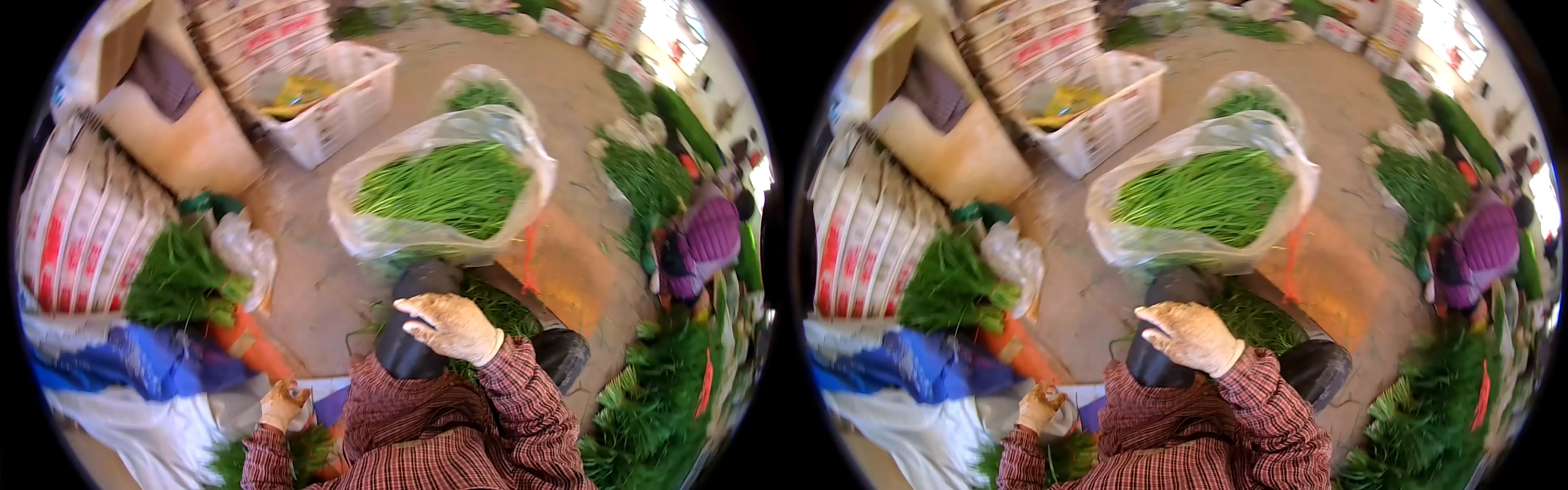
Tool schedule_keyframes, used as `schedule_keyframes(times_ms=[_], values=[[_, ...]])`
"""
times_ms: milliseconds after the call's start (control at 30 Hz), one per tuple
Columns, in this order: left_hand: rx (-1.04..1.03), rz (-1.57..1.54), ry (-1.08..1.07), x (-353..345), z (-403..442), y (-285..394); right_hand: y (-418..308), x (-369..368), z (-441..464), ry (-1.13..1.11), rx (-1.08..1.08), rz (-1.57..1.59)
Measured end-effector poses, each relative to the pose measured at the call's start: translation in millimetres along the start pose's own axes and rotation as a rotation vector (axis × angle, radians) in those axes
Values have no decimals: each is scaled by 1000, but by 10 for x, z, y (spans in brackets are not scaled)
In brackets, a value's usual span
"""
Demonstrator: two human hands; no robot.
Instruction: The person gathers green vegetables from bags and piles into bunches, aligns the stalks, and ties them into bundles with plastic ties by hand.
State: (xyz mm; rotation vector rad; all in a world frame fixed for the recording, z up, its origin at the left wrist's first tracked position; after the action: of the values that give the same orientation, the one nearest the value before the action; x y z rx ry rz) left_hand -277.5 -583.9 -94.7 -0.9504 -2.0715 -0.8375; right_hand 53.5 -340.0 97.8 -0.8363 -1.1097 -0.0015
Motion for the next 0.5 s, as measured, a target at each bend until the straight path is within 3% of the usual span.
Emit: schedule_keyframes(times_ms=[100, 133, 200, 233, 267, 500], values=[[-303, -38, 142, 227, 373, 336, 71, 64, -170, 21, -84, -48], [-353, -11, 124, 325, 481, 496, 117, 53, -249, 32, -107, -63], [-331, -366, 40, 437, 660, 765, 203, 147, -460, 72, -125, -24], [-489, -319, 88, 522, 725, 962, 292, 142, -566, 59, -162, -25], [-514, -298, 75, 548, 814, 1083, 373, 206, -683, 85, -185, -27], [-689, -598, 13, 990, 962, 2582, 1857, 481, -1782, -19, -885, -85]])
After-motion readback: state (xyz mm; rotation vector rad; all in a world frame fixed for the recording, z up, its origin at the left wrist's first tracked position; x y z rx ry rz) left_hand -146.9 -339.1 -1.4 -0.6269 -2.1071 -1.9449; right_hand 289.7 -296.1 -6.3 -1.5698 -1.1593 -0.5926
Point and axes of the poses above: each hand's wrist, its own z-axis towards the middle knuckle, its own x-axis out of the back of the hand, y = z × x, the point moved 8 cm from there along z, towards the middle knuckle, and after that the axes turned 4 degrees about -y, right-handed, at the moved point
